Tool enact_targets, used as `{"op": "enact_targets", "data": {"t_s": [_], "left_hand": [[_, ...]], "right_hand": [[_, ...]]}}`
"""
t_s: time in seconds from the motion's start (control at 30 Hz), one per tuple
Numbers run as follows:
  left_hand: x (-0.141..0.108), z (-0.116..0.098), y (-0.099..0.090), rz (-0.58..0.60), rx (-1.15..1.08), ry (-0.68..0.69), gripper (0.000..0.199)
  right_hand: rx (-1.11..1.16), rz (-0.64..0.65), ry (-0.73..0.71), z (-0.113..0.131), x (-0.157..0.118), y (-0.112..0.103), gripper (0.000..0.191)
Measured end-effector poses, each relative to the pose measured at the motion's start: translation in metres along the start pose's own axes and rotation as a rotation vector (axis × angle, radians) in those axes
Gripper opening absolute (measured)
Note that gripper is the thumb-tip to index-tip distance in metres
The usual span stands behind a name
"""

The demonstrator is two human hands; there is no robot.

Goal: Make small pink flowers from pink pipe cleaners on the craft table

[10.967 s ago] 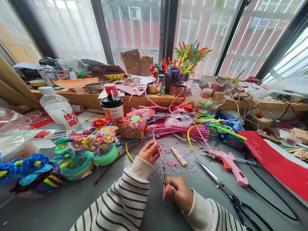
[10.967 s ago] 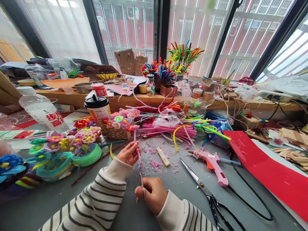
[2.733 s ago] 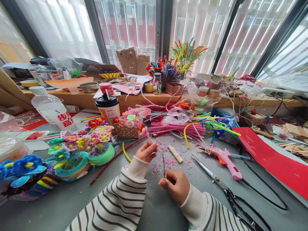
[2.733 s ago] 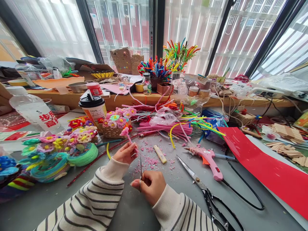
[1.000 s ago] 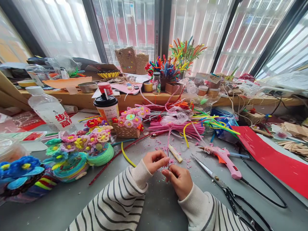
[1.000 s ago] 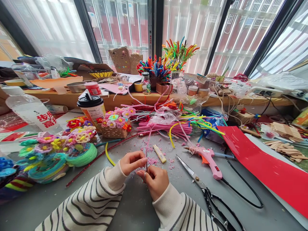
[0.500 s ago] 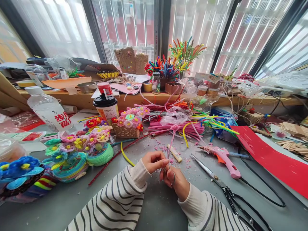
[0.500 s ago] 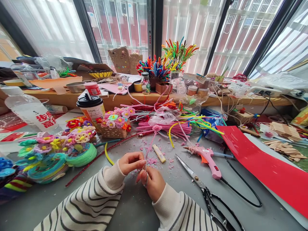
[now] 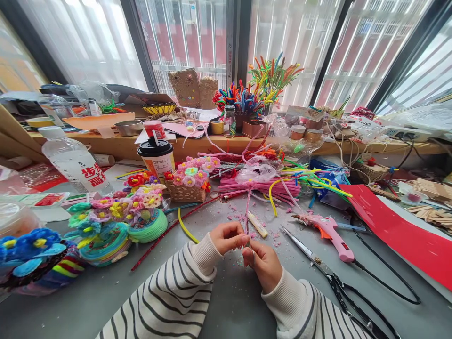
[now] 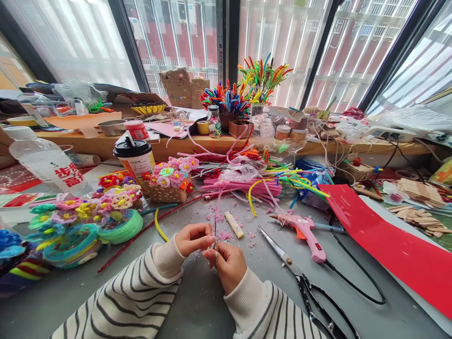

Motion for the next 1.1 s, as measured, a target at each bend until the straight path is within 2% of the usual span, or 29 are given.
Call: {"op": "enact_targets", "data": {"t_s": [0.17, 0.4, 0.63, 0.93, 1.1], "left_hand": [[-0.0009, -0.0016, 0.0002, -0.016, -0.02, 0.0, 0.028], [-0.0009, 0.0023, 0.0039, 0.067, -0.003, -0.019, 0.029], [0.0006, 0.003, 0.0006, 0.027, 0.007, -0.022, 0.027], [-0.0009, 0.0027, 0.0038, 0.122, 0.026, -0.039, 0.031], [-0.0014, 0.0017, 0.0029, 0.111, 0.044, -0.05, 0.03]], "right_hand": [[0.023, 0.019, 0.006, 0.0005, 0.0004, 0.0014, 0.048], [0.183, 0.114, -0.014, -0.0006, 0.0016, 0.006, 0.056], [0.154, 0.032, 0.031, -0.0004, 0.0015, 0.0009, 0.048], [0.228, 0.117, -0.005, 0.0015, 0.0044, 0.0048, 0.053], [0.178, 0.06, 0.049, -0.0026, 0.0042, -0.0001, 0.05]]}}
Point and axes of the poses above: each hand's wrist, its own x-axis towards the middle knuckle, its own y-axis out of the palm, z = x × y, the point moved 5 cm from there along x, towards the middle knuckle, and after that the axes turned 4 degrees about x, right-handed, at the moved point
